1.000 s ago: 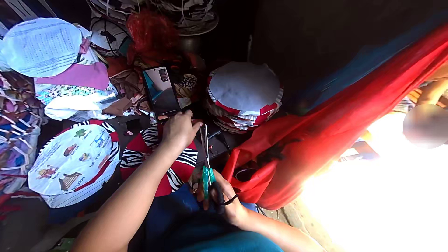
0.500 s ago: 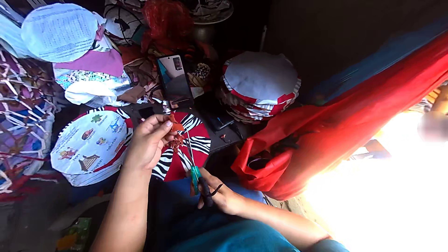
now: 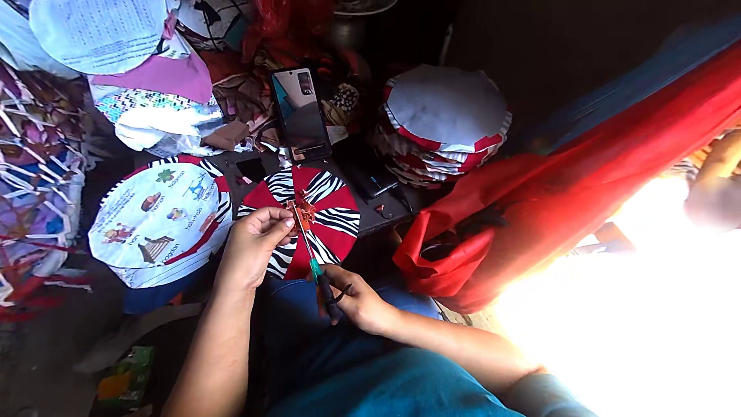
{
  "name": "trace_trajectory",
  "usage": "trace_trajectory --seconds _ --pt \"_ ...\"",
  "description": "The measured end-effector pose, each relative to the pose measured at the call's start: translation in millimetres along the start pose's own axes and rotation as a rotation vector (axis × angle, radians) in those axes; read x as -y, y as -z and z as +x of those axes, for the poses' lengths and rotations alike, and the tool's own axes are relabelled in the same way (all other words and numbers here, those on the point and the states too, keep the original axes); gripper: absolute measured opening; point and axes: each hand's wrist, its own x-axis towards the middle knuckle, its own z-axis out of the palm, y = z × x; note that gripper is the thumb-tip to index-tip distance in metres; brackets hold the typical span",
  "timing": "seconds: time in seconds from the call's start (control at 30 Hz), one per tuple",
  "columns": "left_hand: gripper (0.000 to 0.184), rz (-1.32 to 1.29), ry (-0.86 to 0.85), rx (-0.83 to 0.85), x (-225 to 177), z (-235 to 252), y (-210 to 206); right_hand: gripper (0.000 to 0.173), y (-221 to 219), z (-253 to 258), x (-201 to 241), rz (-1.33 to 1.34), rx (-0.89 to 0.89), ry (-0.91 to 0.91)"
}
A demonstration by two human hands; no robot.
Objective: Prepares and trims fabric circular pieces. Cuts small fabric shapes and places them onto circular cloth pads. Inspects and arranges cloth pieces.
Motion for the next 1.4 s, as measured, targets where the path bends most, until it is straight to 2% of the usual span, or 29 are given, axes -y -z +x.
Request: trace_trajectory --seconds 0.3,0.4,0.47,0.53,0.67,0.9,1.0,1.07,1.17,1.4 --pt "0.016 0.151 0.015 -0.03 -3 8 -1 0.023 3 0 7 0.005 -0.06 -0.097" --pt "0.019 0.147 0.014 -0.029 -4 8 0 0.024 6 0 5 0.11 0.01 -0.078" --pt "0.021 0.16 0.006 -0.016 -3 8 1 0.033 10 -2 3 0.104 0.088 -0.078" --pt "0.024 0.184 0.002 0.0 -5 8 1 0.034 11 -2 3 0.097 0.1 -0.074" --pt "0.028 0.21 -0.01 0.028 -7 6 1 0.026 9 0 6 0.136 0.04 -0.076" --pt "0.029 0.301 -0.023 -0.001 -7 10 2 0.023 4 0 10 0.036 -0.073 -0.114" --pt "0.028 0.297 -0.022 -0.003 -8 10 1 0.023 8 1 9 0.107 -0.003 -0.093" --pt "0.028 0.292 -0.026 0.004 -9 9 1 0.032 12 0 7 0.11 0.089 -0.075" --pt "0.029 0.305 -0.036 0.029 -9 7 2 0.036 13 0 5 0.103 0.117 -0.068" --pt "0.034 0.29 -0.02 0.054 -10 4 0 0.026 9 3 12 0.126 0.005 -0.081"
